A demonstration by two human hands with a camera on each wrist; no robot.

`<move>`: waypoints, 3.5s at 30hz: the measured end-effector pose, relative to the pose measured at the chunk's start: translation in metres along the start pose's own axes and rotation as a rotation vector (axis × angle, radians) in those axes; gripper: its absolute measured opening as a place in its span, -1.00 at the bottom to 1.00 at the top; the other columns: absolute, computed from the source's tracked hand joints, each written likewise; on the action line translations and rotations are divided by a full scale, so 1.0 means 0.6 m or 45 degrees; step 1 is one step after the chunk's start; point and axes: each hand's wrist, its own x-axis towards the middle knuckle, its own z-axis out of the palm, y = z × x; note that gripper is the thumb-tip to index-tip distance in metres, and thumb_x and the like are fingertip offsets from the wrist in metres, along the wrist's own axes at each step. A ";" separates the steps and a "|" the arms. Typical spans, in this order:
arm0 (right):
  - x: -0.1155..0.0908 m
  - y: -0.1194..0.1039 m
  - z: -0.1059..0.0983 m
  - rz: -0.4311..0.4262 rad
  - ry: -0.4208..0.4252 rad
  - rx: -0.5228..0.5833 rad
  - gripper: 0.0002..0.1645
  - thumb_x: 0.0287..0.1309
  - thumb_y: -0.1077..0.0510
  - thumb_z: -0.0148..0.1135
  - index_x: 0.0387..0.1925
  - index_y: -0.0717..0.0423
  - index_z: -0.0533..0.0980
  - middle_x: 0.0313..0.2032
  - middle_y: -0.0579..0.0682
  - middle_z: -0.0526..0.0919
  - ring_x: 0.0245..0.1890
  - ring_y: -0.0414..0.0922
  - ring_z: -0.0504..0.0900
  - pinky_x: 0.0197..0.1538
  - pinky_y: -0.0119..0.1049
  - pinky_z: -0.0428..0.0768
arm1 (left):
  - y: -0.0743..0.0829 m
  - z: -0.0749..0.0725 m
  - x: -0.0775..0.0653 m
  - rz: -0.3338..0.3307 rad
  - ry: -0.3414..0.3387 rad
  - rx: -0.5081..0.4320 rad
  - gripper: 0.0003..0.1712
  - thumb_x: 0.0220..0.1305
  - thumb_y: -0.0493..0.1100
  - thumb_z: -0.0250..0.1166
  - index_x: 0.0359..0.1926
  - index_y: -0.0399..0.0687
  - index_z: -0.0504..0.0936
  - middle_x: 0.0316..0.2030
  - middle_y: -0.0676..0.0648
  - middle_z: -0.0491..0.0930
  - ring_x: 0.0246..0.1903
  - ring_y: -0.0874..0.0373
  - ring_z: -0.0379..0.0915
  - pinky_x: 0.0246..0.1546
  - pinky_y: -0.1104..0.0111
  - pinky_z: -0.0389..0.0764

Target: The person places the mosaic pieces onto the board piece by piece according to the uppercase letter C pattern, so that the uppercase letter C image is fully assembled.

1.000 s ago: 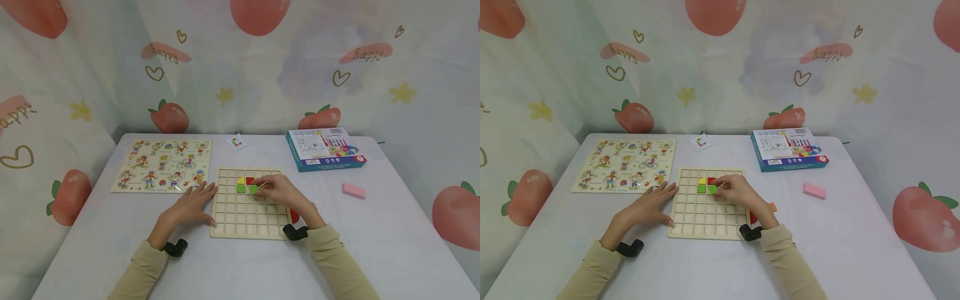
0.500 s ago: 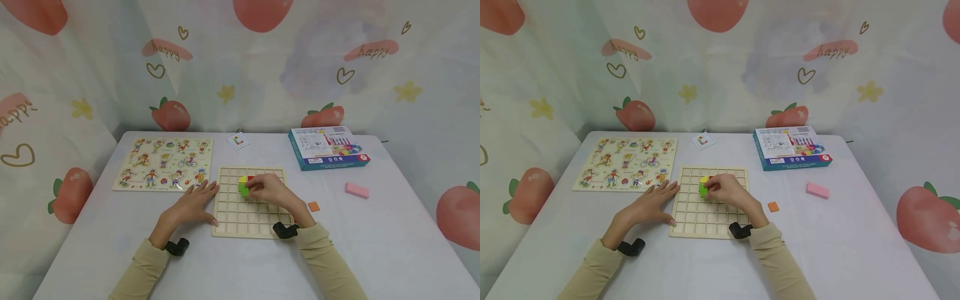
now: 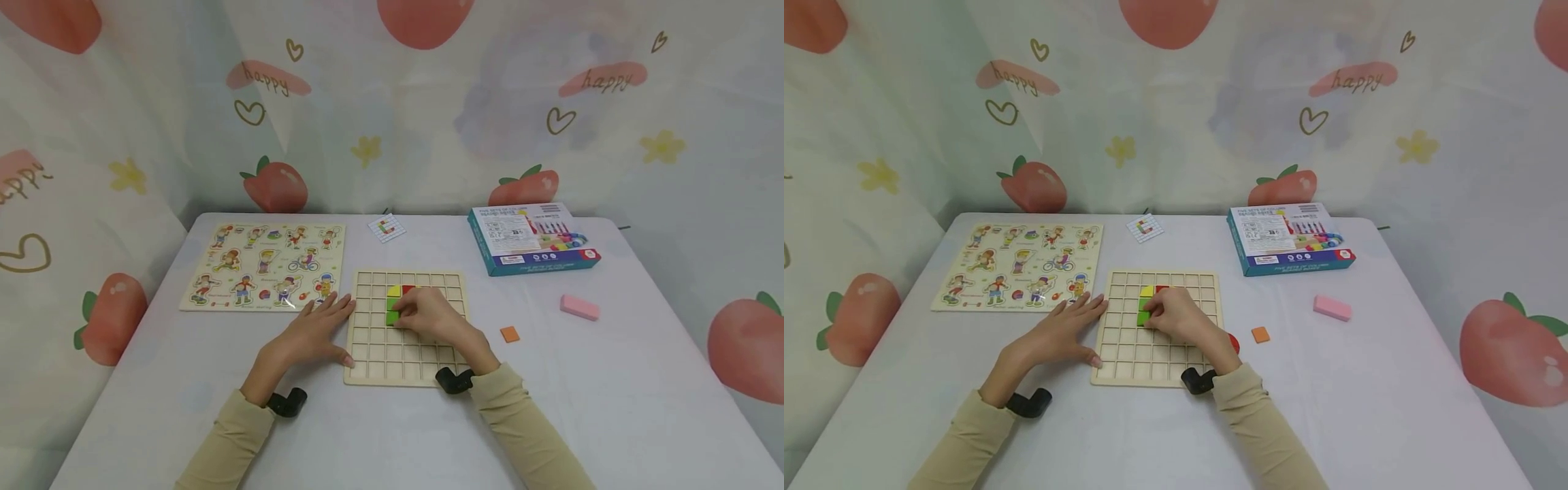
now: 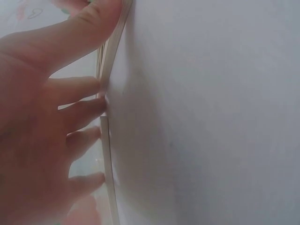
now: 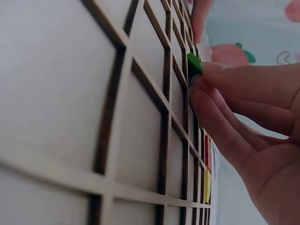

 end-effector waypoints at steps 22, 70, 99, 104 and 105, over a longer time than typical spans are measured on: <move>-0.007 0.003 -0.007 -0.029 -0.030 -0.022 -0.65 0.14 0.30 0.48 0.00 0.19 0.70 -0.18 0.02 0.76 -0.22 -0.17 0.68 -0.09 -0.26 0.68 | -0.001 0.001 0.002 0.000 0.004 0.011 0.29 0.00 0.19 0.60 0.62 -0.08 0.12 0.64 -0.07 -0.01 0.64 -0.13 -0.28 0.59 -0.20 -0.22; -0.156 0.151 -0.128 0.173 -0.030 -0.088 -0.70 0.25 0.20 0.38 0.02 0.13 0.69 -0.16 -0.01 0.73 -0.18 -0.09 0.59 -0.07 -0.26 0.65 | 0.011 -0.002 0.013 -0.033 -0.024 0.069 0.29 0.05 0.23 0.56 0.63 -0.09 0.07 0.65 -0.11 -0.05 0.64 -0.16 -0.29 0.59 -0.22 -0.20; -0.155 0.159 -0.113 0.158 -0.041 -0.097 -0.73 0.16 0.18 0.47 -0.10 0.12 0.68 -0.33 -0.06 0.58 -0.25 -0.11 0.49 -0.20 -0.32 0.55 | 0.023 -0.006 0.007 -0.051 -0.030 0.046 0.28 0.03 0.19 0.58 0.62 -0.12 0.10 0.63 -0.15 -0.01 0.64 -0.18 -0.26 0.56 -0.29 -0.17; -0.156 0.158 -0.113 0.140 -0.032 -0.078 -0.80 0.17 0.22 0.46 -0.15 0.11 0.66 -0.37 -0.07 0.59 -0.30 -0.12 0.50 -0.24 -0.38 0.55 | 0.020 -0.004 0.009 -0.040 -0.036 0.054 0.32 -0.01 0.21 0.60 0.63 -0.12 0.08 0.64 -0.14 -0.04 0.64 -0.18 -0.27 0.56 -0.29 -0.19; -0.156 0.158 -0.113 0.133 -0.033 -0.077 -0.80 0.18 0.22 0.45 -0.14 0.12 0.66 -0.37 -0.07 0.60 -0.30 -0.13 0.50 -0.24 -0.38 0.55 | 0.020 -0.004 0.009 -0.040 -0.036 0.055 0.32 -0.01 0.21 0.60 0.63 -0.11 0.08 0.64 -0.13 -0.05 0.64 -0.17 -0.27 0.56 -0.29 -0.19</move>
